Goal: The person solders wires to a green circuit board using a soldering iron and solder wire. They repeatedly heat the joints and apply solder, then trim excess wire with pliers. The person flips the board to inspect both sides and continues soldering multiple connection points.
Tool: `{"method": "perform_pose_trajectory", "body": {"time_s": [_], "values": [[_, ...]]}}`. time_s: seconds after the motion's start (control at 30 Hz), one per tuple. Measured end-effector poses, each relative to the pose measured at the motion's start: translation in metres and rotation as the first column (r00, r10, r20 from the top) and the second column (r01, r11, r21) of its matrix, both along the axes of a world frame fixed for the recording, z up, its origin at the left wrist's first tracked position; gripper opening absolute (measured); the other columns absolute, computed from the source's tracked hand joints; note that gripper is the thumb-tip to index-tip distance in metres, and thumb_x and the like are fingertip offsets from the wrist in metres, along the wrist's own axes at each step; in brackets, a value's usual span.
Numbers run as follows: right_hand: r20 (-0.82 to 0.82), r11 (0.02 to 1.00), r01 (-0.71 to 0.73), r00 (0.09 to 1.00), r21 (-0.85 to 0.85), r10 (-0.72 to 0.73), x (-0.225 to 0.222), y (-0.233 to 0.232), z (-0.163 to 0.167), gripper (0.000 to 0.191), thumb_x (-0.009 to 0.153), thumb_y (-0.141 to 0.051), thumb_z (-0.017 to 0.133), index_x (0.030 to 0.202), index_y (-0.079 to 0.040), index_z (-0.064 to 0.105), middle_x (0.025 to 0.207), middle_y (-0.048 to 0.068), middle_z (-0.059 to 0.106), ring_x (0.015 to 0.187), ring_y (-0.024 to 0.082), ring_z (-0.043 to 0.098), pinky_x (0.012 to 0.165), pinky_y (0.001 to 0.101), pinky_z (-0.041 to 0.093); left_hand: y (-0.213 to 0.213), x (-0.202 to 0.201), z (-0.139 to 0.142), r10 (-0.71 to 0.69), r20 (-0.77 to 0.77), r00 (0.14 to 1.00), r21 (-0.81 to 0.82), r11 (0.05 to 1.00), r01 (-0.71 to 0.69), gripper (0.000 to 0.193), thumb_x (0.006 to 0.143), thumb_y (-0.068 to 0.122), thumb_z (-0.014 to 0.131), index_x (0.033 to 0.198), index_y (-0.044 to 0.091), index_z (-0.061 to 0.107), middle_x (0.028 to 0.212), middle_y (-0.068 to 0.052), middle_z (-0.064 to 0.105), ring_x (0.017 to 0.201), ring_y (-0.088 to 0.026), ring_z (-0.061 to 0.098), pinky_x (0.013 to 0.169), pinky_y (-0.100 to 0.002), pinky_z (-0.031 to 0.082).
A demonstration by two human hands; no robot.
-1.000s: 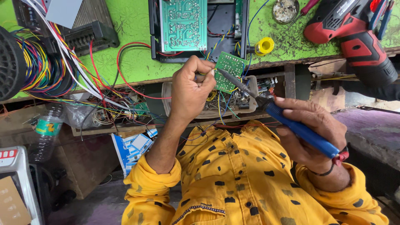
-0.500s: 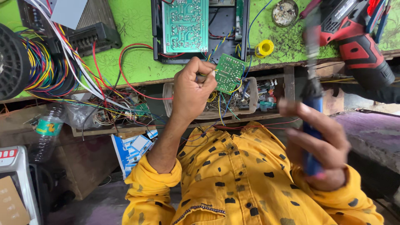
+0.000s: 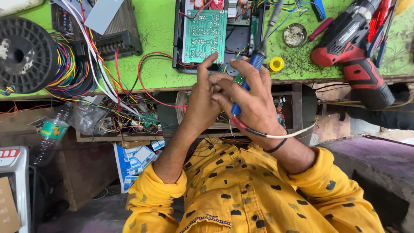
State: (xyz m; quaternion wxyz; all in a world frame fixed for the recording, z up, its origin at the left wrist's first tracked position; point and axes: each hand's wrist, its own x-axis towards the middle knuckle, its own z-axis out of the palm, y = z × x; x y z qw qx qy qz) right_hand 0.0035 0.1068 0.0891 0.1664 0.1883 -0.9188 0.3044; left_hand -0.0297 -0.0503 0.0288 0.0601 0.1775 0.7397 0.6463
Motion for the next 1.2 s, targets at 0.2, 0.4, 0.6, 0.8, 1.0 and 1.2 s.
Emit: {"method": "perform_pose_trajectory", "body": {"time_s": [0.2,0.4,0.6,0.8,1.0,1.2], "values": [[0.004,0.999,0.005,1.000,0.032,-0.006,-0.004,0.009,-0.010,0.024,0.093,-0.011,0.080,0.114,-0.007,0.070,0.142,0.014,0.054,0.126,0.042,0.052,0.108,0.0523,0.042,0.003,-0.002,-0.013,-0.099,0.190,0.977,0.217,0.974,0.056,0.057,0.096,-0.019,0.056,0.146,0.002,0.037,0.134,-0.015,0.065,0.118,-0.019,0.068,0.090,-0.029,0.060],[-0.002,0.998,-0.020,1.000,0.052,0.020,-0.006,0.007,-0.001,0.027,0.090,-0.019,0.080,0.114,-0.011,0.071,0.141,0.014,0.053,0.125,0.043,0.051,0.105,0.0525,0.039,0.001,-0.002,-0.007,-0.030,0.063,0.998,0.041,0.999,0.027,0.076,0.096,-0.014,0.058,0.159,0.006,0.019,0.122,-0.012,0.071,0.113,-0.018,0.072,0.097,-0.028,0.060],[0.023,0.991,-0.067,0.998,0.120,0.064,-0.014,0.000,0.009,0.020,0.090,-0.012,0.074,0.110,-0.013,0.071,0.143,0.009,0.054,0.126,0.039,0.051,0.108,0.0509,0.038,0.001,-0.002,0.004,0.057,-0.025,0.998,-0.131,0.990,-0.060,0.085,0.094,-0.009,0.061,0.161,0.007,0.011,0.110,-0.011,0.076,0.098,-0.020,0.076,0.082,-0.028,0.057],[-0.065,0.998,0.054,0.997,0.046,-0.050,-0.004,0.014,-0.012,0.022,0.091,-0.013,0.081,0.112,-0.011,0.075,0.137,0.011,0.054,0.126,0.038,0.050,0.107,0.0508,0.037,0.004,-0.005,-0.008,-0.137,0.323,0.936,0.354,0.935,0.015,0.040,0.097,-0.013,0.053,0.134,0.001,0.049,0.123,-0.008,0.068,0.103,-0.011,0.068,0.081,-0.025,0.058],[-0.075,0.948,0.266,0.956,-0.175,-0.283,0.008,0.009,-0.059,0.018,0.093,-0.007,0.082,0.106,-0.006,0.070,0.134,0.017,0.052,0.128,0.038,0.050,0.112,0.0501,0.040,0.005,-0.007,-0.014,-0.174,0.467,0.867,0.389,0.921,-0.025,0.013,0.103,-0.002,0.060,0.116,0.000,0.063,0.113,-0.003,0.067,0.095,-0.007,0.068,0.078,-0.028,0.065],[-0.056,0.943,0.227,0.967,-0.243,-0.247,0.007,0.013,-0.060,0.017,0.094,-0.006,0.081,0.106,-0.006,0.070,0.133,0.017,0.052,0.127,0.037,0.051,0.110,0.0478,0.042,0.003,-0.005,-0.009,-0.190,0.445,0.875,0.367,0.930,0.015,0.016,0.102,0.001,0.062,0.117,0.000,0.062,0.113,-0.002,0.067,0.100,-0.007,0.070,0.080,-0.027,0.066]]}}
